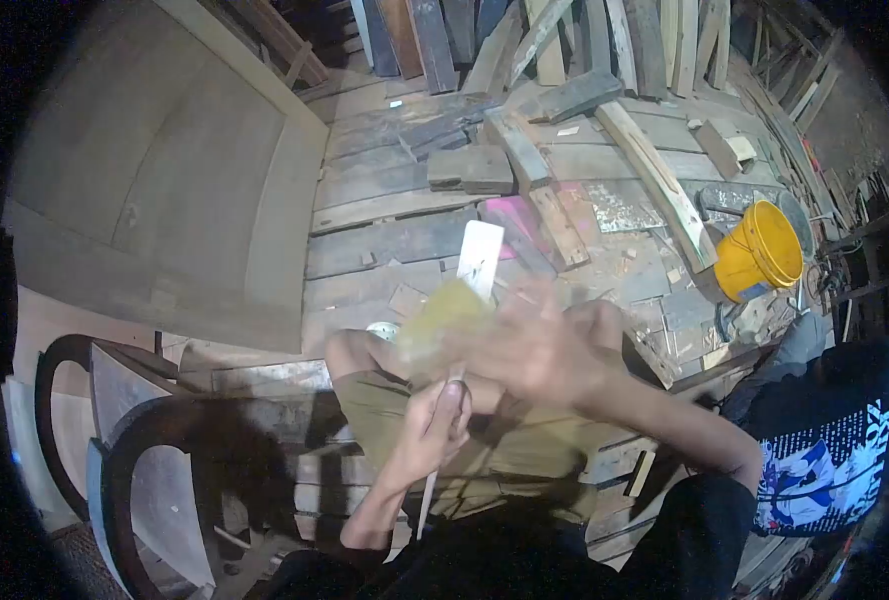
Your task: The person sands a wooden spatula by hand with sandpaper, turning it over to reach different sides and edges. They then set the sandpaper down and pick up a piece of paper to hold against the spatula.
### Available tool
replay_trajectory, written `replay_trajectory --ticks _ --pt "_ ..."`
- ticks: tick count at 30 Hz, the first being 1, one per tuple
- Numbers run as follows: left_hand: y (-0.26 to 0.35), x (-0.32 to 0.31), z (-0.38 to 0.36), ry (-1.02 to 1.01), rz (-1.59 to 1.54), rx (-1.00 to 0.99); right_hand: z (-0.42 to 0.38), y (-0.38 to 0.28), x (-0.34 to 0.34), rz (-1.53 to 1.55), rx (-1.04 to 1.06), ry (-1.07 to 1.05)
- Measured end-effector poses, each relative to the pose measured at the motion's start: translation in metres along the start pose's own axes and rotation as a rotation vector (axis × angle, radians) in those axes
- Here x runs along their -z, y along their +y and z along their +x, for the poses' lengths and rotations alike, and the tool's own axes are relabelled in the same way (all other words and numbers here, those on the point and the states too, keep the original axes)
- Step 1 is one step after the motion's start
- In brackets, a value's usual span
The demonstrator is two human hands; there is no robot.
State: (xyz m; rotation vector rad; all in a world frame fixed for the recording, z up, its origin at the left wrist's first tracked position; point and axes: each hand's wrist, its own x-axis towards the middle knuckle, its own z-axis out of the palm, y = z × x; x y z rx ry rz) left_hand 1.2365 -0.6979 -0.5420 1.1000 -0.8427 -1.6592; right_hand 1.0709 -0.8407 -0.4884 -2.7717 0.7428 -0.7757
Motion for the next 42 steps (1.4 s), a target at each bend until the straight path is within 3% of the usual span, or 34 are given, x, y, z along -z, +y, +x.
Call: replay_trajectory --ticks 3,4,6,8,10,13,16,19,20,21,22,24,26,29,30,32,35,36,38,41,42 --pt "-0.001 -0.006 0.001 -0.022 -0.012 0.002 0.000 0.004 -0.013 0.477 -0.192 0.199" --pt "-0.003 -0.006 0.000 0.011 0.052 -0.039 -0.007 -0.002 -0.010 0.207 -0.041 0.111" --pt "-0.013 0.004 0.004 -0.015 0.017 -0.049 -0.018 -0.013 -0.014 0.012 0.316 -0.035" --pt "0.000 0.000 0.002 0.014 -0.029 0.019 -0.016 0.017 -0.022 0.415 -0.044 0.115" --pt "-0.001 -0.006 -0.001 0.011 -0.001 -0.022 0.007 0.017 0.006 -0.230 -0.213 0.081" --pt "0.004 -0.009 0.005 0.024 -0.066 -0.016 -0.022 -0.007 -0.017 -0.015 0.310 -0.084" --pt "-0.014 0.002 0.009 -0.007 -0.074 0.013 -0.012 0.014 -0.016 0.152 0.111 -0.055" --pt "-0.012 -0.005 0.008 0.050 -0.088 -0.014 -0.009 0.000 -0.012 0.079 -0.029 0.000" --pt "-0.017 0.000 0.011 0.108 0.053 -0.109 -0.014 0.003 -0.021 0.169 0.028 -0.028" --pt "-0.024 0.013 0.007 0.038 0.116 -0.103 -0.018 0.006 -0.030 0.259 0.082 -0.061" --pt "-0.017 0.010 0.012 0.072 0.088 -0.098 -0.014 0.020 -0.030 0.424 -0.133 -0.122" --pt "-0.011 0.000 0.009 0.114 0.052 -0.081 -0.019 0.016 -0.031 0.452 -0.244 -0.162" --pt "-0.005 -0.001 0.014 0.115 0.063 -0.102 -0.019 -0.003 -0.031 0.159 -0.004 -0.079" --pt "-0.016 0.013 0.011 0.034 0.082 -0.059 -0.013 -0.008 -0.026 0.575 -0.017 -0.026" --pt "-0.009 0.009 0.012 0.050 0.040 -0.012 -0.007 -0.006 -0.026 1.046 -0.413 0.027" --pt "-0.014 0.003 0.009 0.021 -0.043 0.002 0.007 0.025 -0.020 0.021 -0.235 0.097" --pt "-0.013 0.006 0.012 0.023 -0.066 -0.028 -0.022 -0.009 -0.026 0.067 0.268 -0.125" --pt "-0.015 0.008 0.011 0.030 -0.060 -0.032 -0.020 -0.004 -0.022 -0.096 0.411 -0.102" --pt "-0.014 0.007 0.011 0.007 -0.050 0.005 -0.011 0.018 -0.038 0.688 -0.127 0.060" --pt "-0.008 0.001 0.014 0.069 -0.023 0.020 -0.026 -0.003 -0.034 0.009 0.127 -0.043" --pt "-0.033 0.014 0.014 0.039 -0.007 -0.105 -0.025 0.004 -0.042 0.138 -0.010 -0.003"
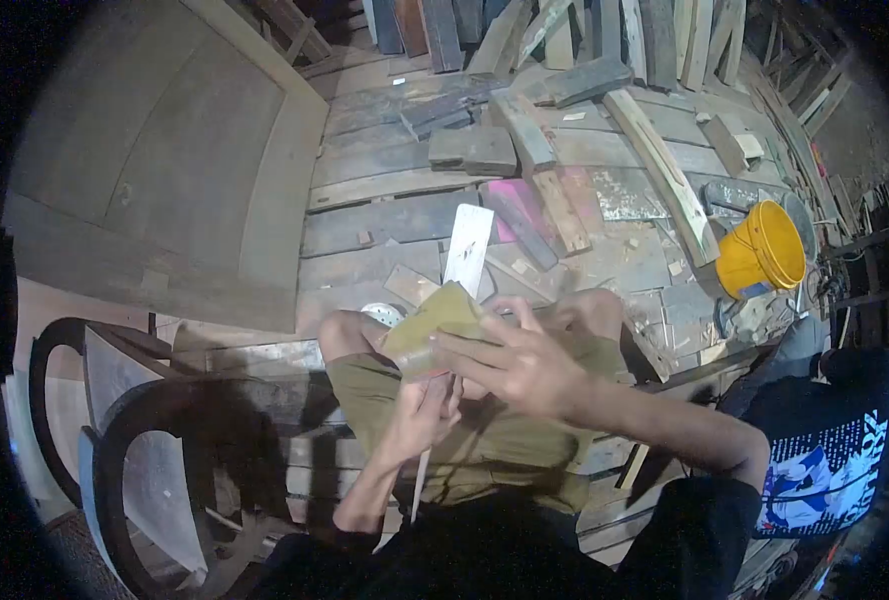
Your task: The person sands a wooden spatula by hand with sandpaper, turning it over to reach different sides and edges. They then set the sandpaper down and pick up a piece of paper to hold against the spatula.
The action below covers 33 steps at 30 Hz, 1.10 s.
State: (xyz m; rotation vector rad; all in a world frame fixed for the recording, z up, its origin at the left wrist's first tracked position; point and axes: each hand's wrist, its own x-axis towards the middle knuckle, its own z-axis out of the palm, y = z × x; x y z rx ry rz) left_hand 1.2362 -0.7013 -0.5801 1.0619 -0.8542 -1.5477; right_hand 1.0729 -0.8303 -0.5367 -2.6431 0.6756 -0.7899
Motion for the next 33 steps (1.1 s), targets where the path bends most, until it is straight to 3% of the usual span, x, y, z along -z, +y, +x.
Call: replay_trajectory --ticks 2,5,6,7,10,13,15,16,18,20,22,25,26,29,31,33 --pt "0.018 -0.004 0.004 -0.006 0.021 0.090 0.009 0.021 -0.011 0.262 -0.280 0.093" --pt "0.030 -0.011 0.004 -0.001 -0.069 0.146 0.024 0.016 0.026 -0.030 0.028 -0.079" --pt "0.020 -0.006 0.004 -0.003 0.012 0.037 0.016 0.000 0.024 -0.113 0.236 -0.143" --pt "0.014 -0.002 0.003 -0.006 0.097 -0.051 0.014 -0.007 0.021 -0.117 0.311 -0.157" --pt "0.020 -0.007 0.003 -0.006 -0.063 0.117 0.019 0.019 0.013 0.236 -0.212 -0.058" --pt "0.009 0.001 -0.003 0.007 0.031 0.064 0.010 0.000 0.010 -0.173 0.233 -0.113" --pt "0.014 -0.005 -0.006 0.016 -0.011 0.069 0.021 0.003 0.016 -0.170 0.155 -0.103" --pt "0.019 -0.011 -0.005 0.017 -0.040 0.071 0.029 0.011 0.013 0.018 -0.123 0.002" --pt "0.022 -0.017 0.000 0.025 -0.135 0.070 0.029 0.004 0.012 0.083 -0.127 0.022" --pt "0.014 -0.009 0.001 -0.004 -0.048 -0.004 0.011 -0.024 0.011 -0.152 0.421 -0.167" --pt "0.018 -0.006 -0.005 -0.021 -0.055 0.054 0.034 0.011 0.020 0.088 0.107 0.059" --pt "0.026 -0.012 -0.004 -0.015 -0.099 0.069 0.024 0.008 0.015 0.166 0.008 0.010" --pt "0.027 -0.010 -0.003 -0.014 -0.074 0.051 0.015 -0.006 0.020 -0.027 0.213 -0.123" --pt "0.020 -0.006 -0.007 -0.018 0.006 0.011 0.015 -0.004 0.020 0.092 0.100 -0.029" --pt "0.022 -0.012 -0.007 -0.036 0.075 -0.038 0.007 0.003 -0.007 0.545 -0.146 0.189" --pt "0.023 -0.007 -0.001 -0.027 0.035 -0.047 0.007 -0.012 0.011 -0.077 0.087 -0.016"
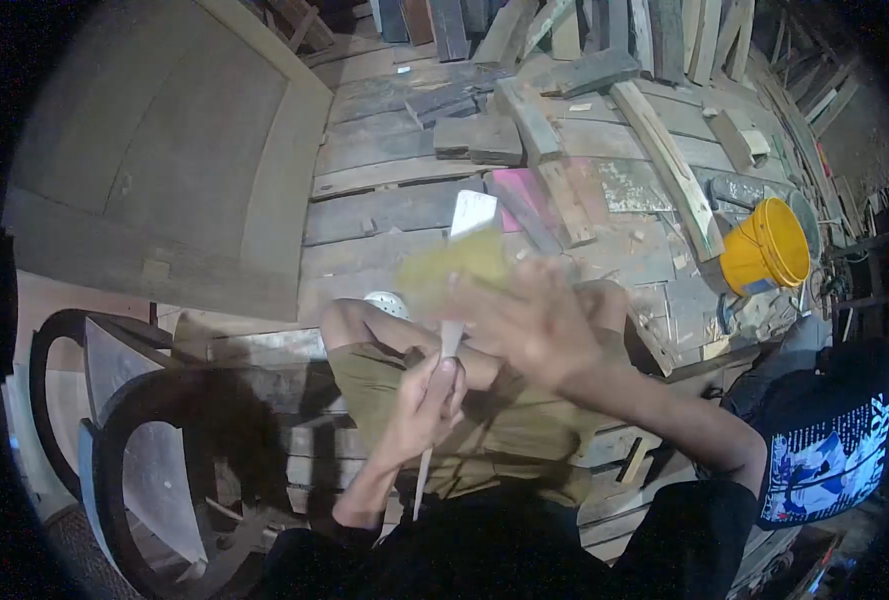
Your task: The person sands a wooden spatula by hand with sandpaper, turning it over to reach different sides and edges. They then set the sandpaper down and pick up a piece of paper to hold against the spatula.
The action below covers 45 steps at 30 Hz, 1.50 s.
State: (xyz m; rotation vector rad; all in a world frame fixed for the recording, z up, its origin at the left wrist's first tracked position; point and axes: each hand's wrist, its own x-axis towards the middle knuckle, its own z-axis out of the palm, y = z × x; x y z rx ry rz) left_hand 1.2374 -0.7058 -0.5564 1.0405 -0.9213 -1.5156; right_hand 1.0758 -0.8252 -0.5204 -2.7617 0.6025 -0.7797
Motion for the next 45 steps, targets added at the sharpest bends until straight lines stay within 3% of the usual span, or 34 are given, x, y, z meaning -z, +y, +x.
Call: replay_trajectory --ticks 1,2,10,13,15,17,20,22,24,25,27,29,30,32,33,34,35,37,38,39,41,42,44,45 --pt "-0.004 0.001 -0.005 0.013 -0.027 0.017 0.003 -0.009 0.012 -0.272 0.150 -0.049" --pt "-0.006 0.003 -0.006 0.021 -0.049 0.031 0.004 -0.011 0.010 -0.246 0.286 -0.011" --pt "0.003 -0.006 -0.005 0.038 -0.020 0.068 0.010 -0.007 0.017 -0.127 0.295 -0.054" --pt "0.007 -0.013 -0.014 0.010 -0.102 0.137 0.011 -0.002 0.020 -0.074 0.086 -0.058" --pt "0.013 -0.011 -0.002 -0.009 -0.097 0.104 0.013 0.000 0.025 -0.080 0.190 -0.060" --pt "0.012 -0.007 -0.003 -0.003 -0.045 0.090 0.009 0.003 0.020 0.243 -0.018 -0.031" --pt "0.011 -0.010 -0.005 0.027 0.008 0.050 0.002 0.034 -0.001 0.052 -0.245 0.112" --pt "0.000 -0.005 0.003 0.059 0.113 -0.091 0.007 0.004 0.020 -0.073 0.145 -0.054" --pt "0.000 0.001 -0.001 -0.007 0.022 -0.010 0.011 0.003 0.025 -0.116 0.133 -0.050" --pt "0.006 -0.005 0.002 0.017 -0.017 0.030 0.023 0.023 0.024 -0.029 -0.034 0.135" --pt "0.014 -0.013 0.002 0.033 -0.057 0.078 0.021 0.025 0.015 0.032 -0.106 0.179" --pt "0.001 -0.003 0.000 0.024 -0.035 0.003 0.000 -0.004 0.006 -0.018 0.092 -0.096" --pt "-0.007 -0.001 -0.003 0.020 -0.027 -0.021 0.007 -0.005 0.019 -0.064 -0.050 -0.143" --pt "0.010 -0.005 -0.005 0.019 -0.049 0.115 0.020 0.031 0.028 -0.118 -0.426 0.026" --pt "0.006 -0.005 -0.009 0.002 0.066 0.007 0.023 0.073 0.028 -0.135 -0.645 0.255" --pt "0.005 -0.004 -0.009 -0.016 0.189 -0.115 0.026 0.104 0.038 -0.006 -0.706 0.391" --pt "0.010 -0.004 -0.012 -0.009 0.106 -0.072 0.024 0.125 0.048 0.129 -0.762 0.520" --pt "0.029 -0.003 -0.014 0.016 -0.073 -0.016 0.000 0.145 0.034 0.075 -0.747 0.692" --pt "0.034 -0.002 -0.013 0.027 -0.069 -0.024 -0.019 0.151 0.023 0.140 -0.837 0.640" --pt "0.038 -0.001 -0.013 0.035 -0.064 -0.023 -0.036 0.162 -0.005 0.358 -0.834 0.787" --pt "0.041 0.003 -0.015 0.028 -0.045 0.025 -0.078 0.170 -0.059 0.364 -1.025 0.705" --pt "0.042 0.002 -0.016 0.020 -0.036 0.005 -0.068 0.140 -0.066 0.658 -1.091 0.707" --pt "0.047 0.001 -0.017 0.004 -0.011 -0.034 -0.038 0.058 -0.040 0.387 -1.202 0.335" --pt "0.050 0.002 -0.019 0.005 -0.002 -0.010 -0.107 0.142 -0.138 1.062 -1.050 0.642"
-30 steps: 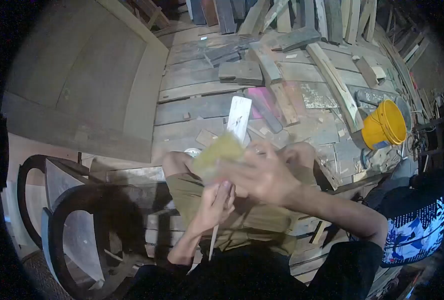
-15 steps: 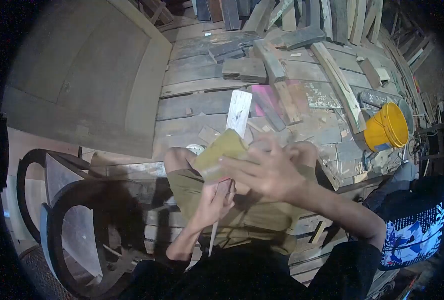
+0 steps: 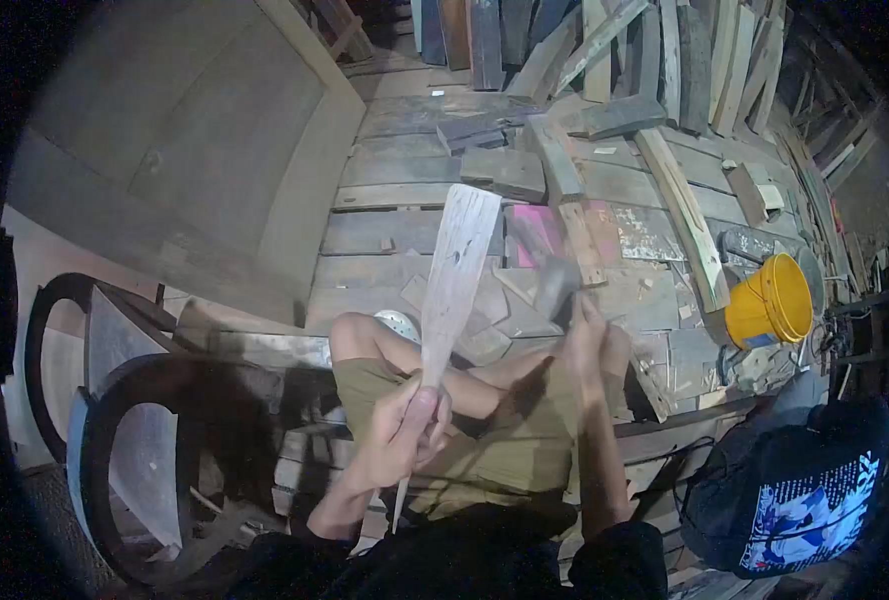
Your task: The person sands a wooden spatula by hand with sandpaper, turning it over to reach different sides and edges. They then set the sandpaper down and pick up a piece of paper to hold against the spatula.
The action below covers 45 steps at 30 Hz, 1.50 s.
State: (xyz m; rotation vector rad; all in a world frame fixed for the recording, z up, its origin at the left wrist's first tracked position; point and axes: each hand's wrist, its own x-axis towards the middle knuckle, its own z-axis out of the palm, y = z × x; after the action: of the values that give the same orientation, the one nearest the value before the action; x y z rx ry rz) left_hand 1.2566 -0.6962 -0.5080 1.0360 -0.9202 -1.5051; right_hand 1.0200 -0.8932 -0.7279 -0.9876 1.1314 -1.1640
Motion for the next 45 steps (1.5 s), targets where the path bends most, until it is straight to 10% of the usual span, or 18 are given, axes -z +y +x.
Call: replay_trajectory --ticks 4,14,19,33,42,45 --pt "0.012 -0.004 -0.006 0.006 0.063 -0.062 -0.008 0.087 -0.004 0.250 -0.329 0.249" --pt "0.003 -0.011 0.006 0.068 -0.166 0.129 -0.001 0.117 0.012 0.371 -0.207 0.127" --pt "-0.068 0.022 0.033 0.239 -0.489 0.391 -0.019 0.067 -0.011 0.315 -0.240 0.085" --pt "-0.075 0.016 0.014 0.206 -0.199 0.499 -0.037 0.043 -0.017 0.169 -0.171 0.194" --pt "-0.070 -0.003 0.010 0.077 -0.088 0.464 -0.119 -0.124 -0.045 -0.894 1.177 -0.218" --pt "-0.054 -0.019 -0.004 0.001 -0.041 0.364 -0.129 -0.140 -0.042 -1.063 1.271 -0.279"
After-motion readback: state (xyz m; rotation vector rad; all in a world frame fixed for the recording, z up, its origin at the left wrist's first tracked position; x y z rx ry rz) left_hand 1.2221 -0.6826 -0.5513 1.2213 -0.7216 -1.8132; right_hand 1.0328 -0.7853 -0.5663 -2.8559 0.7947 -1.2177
